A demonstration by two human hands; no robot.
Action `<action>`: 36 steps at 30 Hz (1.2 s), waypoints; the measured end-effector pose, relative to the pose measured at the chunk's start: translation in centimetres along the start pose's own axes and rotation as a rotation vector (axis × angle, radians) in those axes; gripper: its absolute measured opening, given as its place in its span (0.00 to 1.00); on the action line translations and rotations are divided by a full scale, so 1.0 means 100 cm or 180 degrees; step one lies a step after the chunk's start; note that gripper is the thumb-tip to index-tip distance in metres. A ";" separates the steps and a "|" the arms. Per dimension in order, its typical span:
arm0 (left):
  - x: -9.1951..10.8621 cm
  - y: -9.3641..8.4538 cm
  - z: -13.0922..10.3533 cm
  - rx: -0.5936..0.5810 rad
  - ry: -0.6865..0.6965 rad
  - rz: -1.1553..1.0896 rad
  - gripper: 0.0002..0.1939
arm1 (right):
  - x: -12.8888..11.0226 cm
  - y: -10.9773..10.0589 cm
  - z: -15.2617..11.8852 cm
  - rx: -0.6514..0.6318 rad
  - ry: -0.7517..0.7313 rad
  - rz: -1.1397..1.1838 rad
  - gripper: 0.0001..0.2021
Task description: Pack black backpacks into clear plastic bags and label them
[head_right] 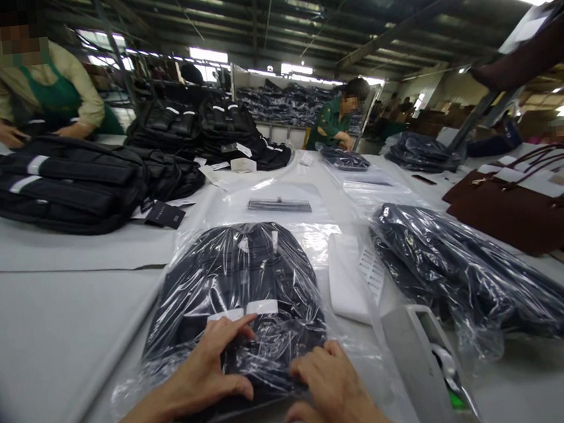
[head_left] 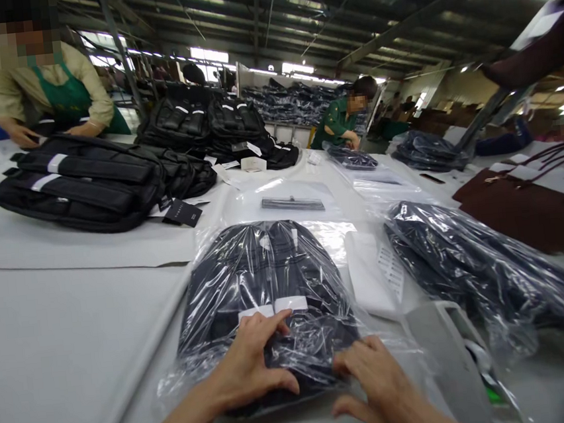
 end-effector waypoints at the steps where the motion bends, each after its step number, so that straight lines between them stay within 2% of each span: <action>1: 0.002 0.000 0.001 -0.0063 0.0036 0.0014 0.46 | 0.003 -0.002 0.002 -0.0091 0.0175 -0.0023 0.18; 2: 0.004 0.001 0.002 -0.0135 0.0079 0.0048 0.43 | 0.005 -0.003 0.005 -0.0211 0.0337 -0.0047 0.19; 4: 0.009 0.002 0.004 -0.0255 0.0141 0.0161 0.36 | 0.007 -0.005 0.010 -0.0479 0.0529 -0.0045 0.09; 5: 0.011 0.002 0.006 -0.0295 0.0141 0.0218 0.33 | 0.006 -0.006 0.013 -0.0570 0.0519 -0.0031 0.04; 6: 0.011 0.002 0.007 -0.0321 0.0128 0.0260 0.28 | 0.004 -0.009 0.017 -0.0583 0.0449 -0.0021 0.02; 10: 0.013 0.002 0.007 -0.0301 0.0169 0.0215 0.13 | -0.003 -0.020 0.033 -0.0347 -0.0111 0.0077 0.05; 12: 0.013 0.002 0.006 -0.0297 0.0265 0.0139 0.08 | 0.004 -0.014 0.040 -0.0533 -0.0058 0.0307 0.05; 15: 0.008 0.002 0.005 -0.0254 0.0259 0.0101 0.11 | 0.023 0.005 0.045 -0.0994 0.0415 0.0791 0.04; 17: 0.004 0.002 0.007 -0.0156 0.0182 0.0087 0.14 | 0.033 0.016 0.045 -0.1122 0.0716 0.1161 0.06; 20: 0.001 0.003 0.009 -0.0028 0.0076 0.0029 0.16 | 0.045 0.025 0.042 -0.0958 0.1044 0.1669 0.09; 22: -0.001 0.006 0.010 0.0006 -0.0043 -0.0023 0.17 | 0.054 0.030 0.039 -0.0806 0.1325 0.1895 0.06; 25: -0.007 0.010 0.011 0.0122 -0.0300 -0.0059 0.17 | 0.064 0.039 0.035 -0.0735 0.1720 0.1975 0.12; 27: -0.014 0.012 0.013 0.0244 -0.0502 -0.0021 0.18 | 0.065 0.045 0.037 -0.0766 0.1732 0.1869 0.11; 29: -0.019 0.011 0.014 0.0344 -0.0659 0.0052 0.18 | 0.064 0.050 0.039 -0.0755 0.1726 0.1692 0.14; 31: -0.018 0.006 0.013 0.0532 -0.0615 0.0162 0.16 | 0.065 0.053 0.041 -0.0708 0.1785 0.1521 0.14; 32: -0.013 0.001 0.010 0.0739 -0.0471 0.0288 0.13 | 0.065 0.055 0.041 -0.0698 0.1798 0.1445 0.14; 34: 0.006 -0.010 -0.004 0.1412 -0.0017 0.0765 0.08 | 0.064 0.058 0.042 -0.0709 0.1769 0.1332 0.14; 36: 0.030 -0.006 -0.021 0.1836 0.0530 0.1377 0.10 | 0.062 0.059 0.043 -0.0728 0.1698 0.1247 0.15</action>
Point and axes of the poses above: each hand's wrist, its own z-axis towards the middle knuckle, its own y-axis out of the palm, x = y × z, the point moved 7 cm from there along z, towards the middle knuckle, and after that the axes turned 10 degrees about -x, right-handed, at the moved point
